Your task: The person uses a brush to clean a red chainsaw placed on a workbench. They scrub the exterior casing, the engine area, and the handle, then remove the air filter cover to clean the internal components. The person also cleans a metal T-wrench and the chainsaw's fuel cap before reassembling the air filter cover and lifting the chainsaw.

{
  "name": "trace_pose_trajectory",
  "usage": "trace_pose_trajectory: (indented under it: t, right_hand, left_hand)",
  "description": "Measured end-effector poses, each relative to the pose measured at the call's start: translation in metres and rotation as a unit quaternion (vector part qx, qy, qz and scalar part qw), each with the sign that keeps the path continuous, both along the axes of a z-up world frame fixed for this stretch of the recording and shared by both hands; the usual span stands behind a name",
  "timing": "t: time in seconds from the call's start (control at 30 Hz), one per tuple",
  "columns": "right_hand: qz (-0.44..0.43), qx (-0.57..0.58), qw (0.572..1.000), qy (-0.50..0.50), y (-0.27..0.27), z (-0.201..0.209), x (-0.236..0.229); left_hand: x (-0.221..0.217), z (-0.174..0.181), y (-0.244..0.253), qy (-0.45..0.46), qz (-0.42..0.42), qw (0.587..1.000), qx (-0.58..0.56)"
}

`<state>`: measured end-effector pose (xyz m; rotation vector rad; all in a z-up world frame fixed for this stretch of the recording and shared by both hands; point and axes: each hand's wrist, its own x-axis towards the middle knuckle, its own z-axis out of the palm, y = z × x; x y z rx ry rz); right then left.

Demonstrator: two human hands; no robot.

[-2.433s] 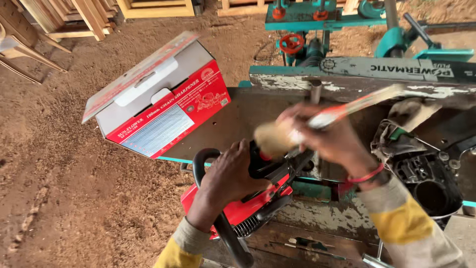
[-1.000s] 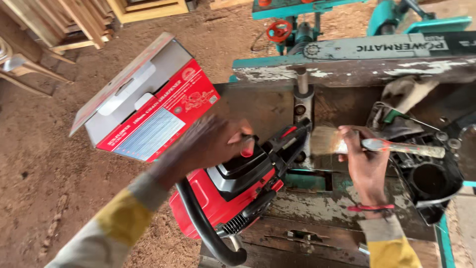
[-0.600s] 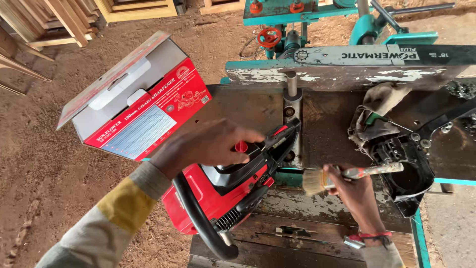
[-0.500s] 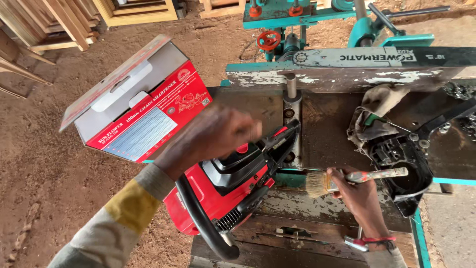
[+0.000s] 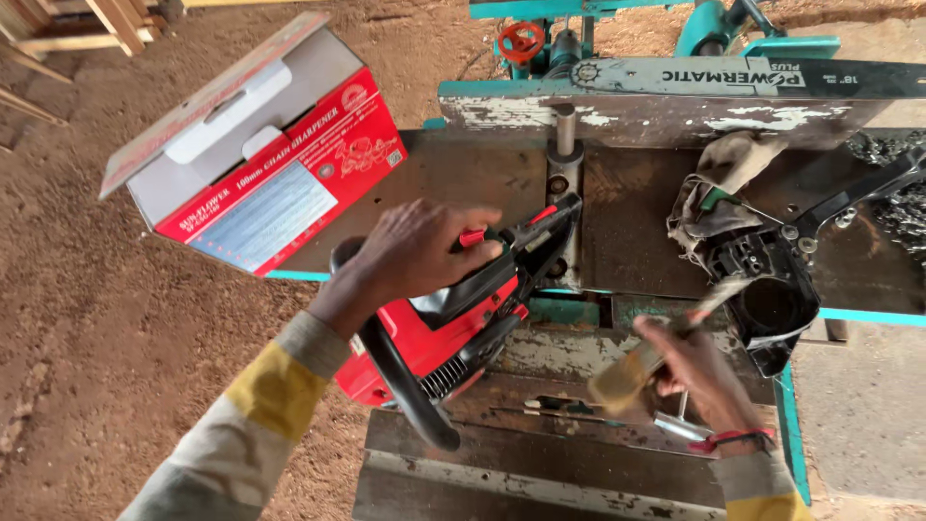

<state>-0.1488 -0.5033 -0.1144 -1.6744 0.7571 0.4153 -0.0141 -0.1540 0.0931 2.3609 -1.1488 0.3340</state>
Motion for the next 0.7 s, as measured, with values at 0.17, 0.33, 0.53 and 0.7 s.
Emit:
trace_pose_trajectory:
  t: [0.17, 0.33, 0.53, 0.7]
  right_hand:
    - [0.204, -0.148, 0.951, 0.181, 0.003, 0.022, -0.010]
    - [0.320, -0.389, 0.838, -0.211, 0.047, 0.110, 0.027]
    - [0.382, -0.390, 0.734, -0.405, 0.159, 0.187, 0.119]
    - [0.500, -0.483, 0.572, -0.435, 0.189, 0.187, 0.155]
  left_hand:
    - [-0.009, 0.012, -0.002, 0.145, 0.238, 0.960, 0.010]
    - [-0.021, -0.004, 0.029, -0.030, 0.232, 0.972, -0.024]
    - [-0.028, -0.035, 0.040, 0.021, 0.295, 0.953, -0.063]
    - [-0.026, -0.037, 0.041, 0.065, 0.302, 0.950, -0.053]
